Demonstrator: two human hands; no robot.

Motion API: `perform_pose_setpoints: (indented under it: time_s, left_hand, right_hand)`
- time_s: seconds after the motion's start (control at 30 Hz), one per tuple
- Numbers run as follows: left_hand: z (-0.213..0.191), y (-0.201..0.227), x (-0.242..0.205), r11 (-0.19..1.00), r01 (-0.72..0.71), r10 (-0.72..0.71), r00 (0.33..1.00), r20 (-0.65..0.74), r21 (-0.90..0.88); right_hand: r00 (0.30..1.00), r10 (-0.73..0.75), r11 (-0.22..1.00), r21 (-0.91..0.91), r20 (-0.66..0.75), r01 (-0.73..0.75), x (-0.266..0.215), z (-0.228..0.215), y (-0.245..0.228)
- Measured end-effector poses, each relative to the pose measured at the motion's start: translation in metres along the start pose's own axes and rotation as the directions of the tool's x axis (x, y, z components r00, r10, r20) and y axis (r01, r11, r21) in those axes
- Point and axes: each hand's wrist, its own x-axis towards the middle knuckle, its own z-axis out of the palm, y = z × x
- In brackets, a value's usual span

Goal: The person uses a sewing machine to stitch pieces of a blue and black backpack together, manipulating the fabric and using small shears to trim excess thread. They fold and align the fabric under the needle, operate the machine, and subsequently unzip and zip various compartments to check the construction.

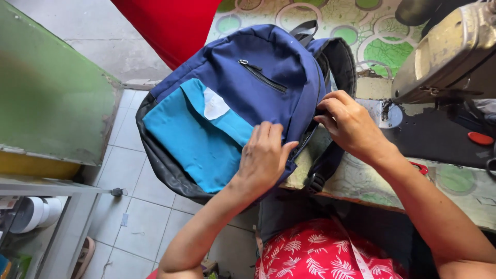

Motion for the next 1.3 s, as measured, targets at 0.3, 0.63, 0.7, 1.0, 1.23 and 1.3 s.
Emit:
perform_pose_setpoints:
  time_s: [0.3,0.63,0.7,1.0,1.23,1.3]
  left_hand:
    - [0.031,-0.021,0.031,0.960,0.068,-0.043,0.994,0.097,-0.271]
    - [0.065,-0.023,0.116,0.963,0.065,0.006,0.965,0.262,-0.261]
    - [0.073,-0.027,0.125,0.936,0.081,-0.003,0.975,0.222,-0.343]
    - [0.076,-0.025,0.130,0.913,0.140,-0.046,0.968,0.245,-0.384]
    - [0.069,-0.028,0.126,0.918,0.114,-0.055,0.985,0.163,-0.380]
    - [0.054,-0.024,0.118,0.932,0.091,-0.042,0.989,0.145,-0.351]
  right_hand:
    - [0.986,0.148,0.962,0.244,-0.077,-0.125,-0.007,0.001,0.003]
    - [0.993,0.027,0.985,0.173,-0.113,-0.007,-0.006,-0.009,-0.023]
    - [0.995,0.045,0.985,0.170,-0.086,-0.029,-0.007,-0.009,-0.023]
    - [0.995,-0.089,0.996,0.023,-0.048,0.091,-0.013,-0.011,-0.039]
    - [0.988,-0.095,0.935,0.353,0.122,0.047,-0.017,-0.009,-0.057]
    - [0.990,-0.009,0.922,0.385,0.138,-0.046,-0.015,-0.012,-0.054]
